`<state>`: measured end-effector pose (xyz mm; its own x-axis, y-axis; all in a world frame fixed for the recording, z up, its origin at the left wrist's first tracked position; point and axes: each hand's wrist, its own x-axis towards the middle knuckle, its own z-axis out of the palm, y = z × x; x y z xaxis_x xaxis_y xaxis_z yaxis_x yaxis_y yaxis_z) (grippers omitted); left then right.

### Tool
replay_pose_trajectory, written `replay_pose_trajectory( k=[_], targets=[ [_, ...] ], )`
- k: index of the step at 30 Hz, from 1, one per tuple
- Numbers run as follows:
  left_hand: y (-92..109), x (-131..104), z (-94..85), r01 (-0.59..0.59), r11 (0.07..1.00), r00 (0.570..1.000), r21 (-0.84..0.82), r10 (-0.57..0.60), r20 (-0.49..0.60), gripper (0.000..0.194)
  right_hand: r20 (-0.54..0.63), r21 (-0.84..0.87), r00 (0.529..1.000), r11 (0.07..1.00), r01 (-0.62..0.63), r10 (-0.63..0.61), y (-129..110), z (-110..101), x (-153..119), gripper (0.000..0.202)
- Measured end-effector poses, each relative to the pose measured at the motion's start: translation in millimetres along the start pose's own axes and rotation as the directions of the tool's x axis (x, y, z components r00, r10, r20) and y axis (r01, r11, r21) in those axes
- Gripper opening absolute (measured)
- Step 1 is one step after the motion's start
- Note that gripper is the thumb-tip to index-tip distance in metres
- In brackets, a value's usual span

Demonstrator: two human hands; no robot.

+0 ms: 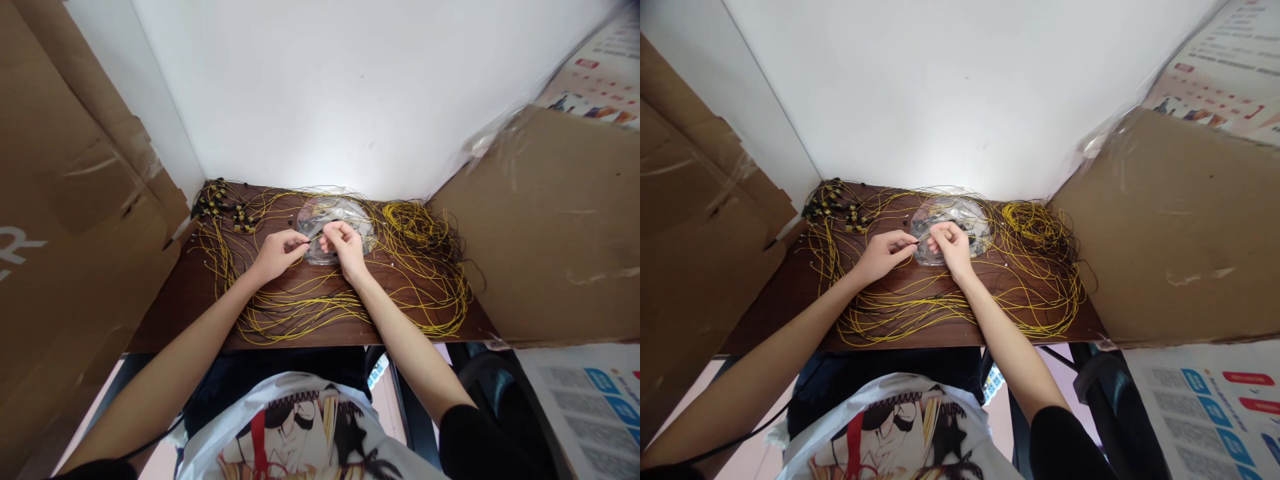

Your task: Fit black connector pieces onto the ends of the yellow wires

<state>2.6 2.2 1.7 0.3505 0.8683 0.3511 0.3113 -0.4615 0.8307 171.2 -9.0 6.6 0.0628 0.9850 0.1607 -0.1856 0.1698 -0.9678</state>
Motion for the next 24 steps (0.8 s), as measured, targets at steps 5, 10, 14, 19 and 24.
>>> replay_pose_trajectory(
  k=[5, 10, 14, 19, 24],
  targets=[
    [-1.1, -0.1, -0.5, -0.018, 1.000, 1.000, -0.011, 0.018, -0.010, 0.024, 0.069, -0.056, 0.996, 0.997, -0.060, 0.064, 1.8, 1.1, -0.1, 0.034],
    [-3.8, 0.4, -0.1, -0.045, 0.999, 0.999, -0.028, 0.045, -0.010, 0.023, 0.101, -0.152, 0.995, 0.988, 0.009, 0.006, 5.6, 0.3, 0.6, 0.029],
    [-2.7, 0.7, 0.2, -0.050, 0.997, 0.999, -0.062, 0.050, 0.001, 0.022, 0.121, -0.155, 0.993, 0.988, 0.028, -0.009, 7.7, 0.6, 0.3, 0.027],
    [-3.8, 1.1, 0.4, -0.058, 0.996, 0.998, -0.067, 0.059, 0.006, 0.020, 0.119, -0.084, 0.993, 0.996, -0.002, 0.012, 8.5, 1.9, -0.1, 0.032],
    [-7.5, 1.2, 1.6, -0.044, 0.987, 0.999, -0.152, 0.047, 0.013, 0.021, 0.077, 0.001, 0.997, 1.000, -0.023, 0.023, 7.5, 2.6, 0.4, 0.038]
  ],
)
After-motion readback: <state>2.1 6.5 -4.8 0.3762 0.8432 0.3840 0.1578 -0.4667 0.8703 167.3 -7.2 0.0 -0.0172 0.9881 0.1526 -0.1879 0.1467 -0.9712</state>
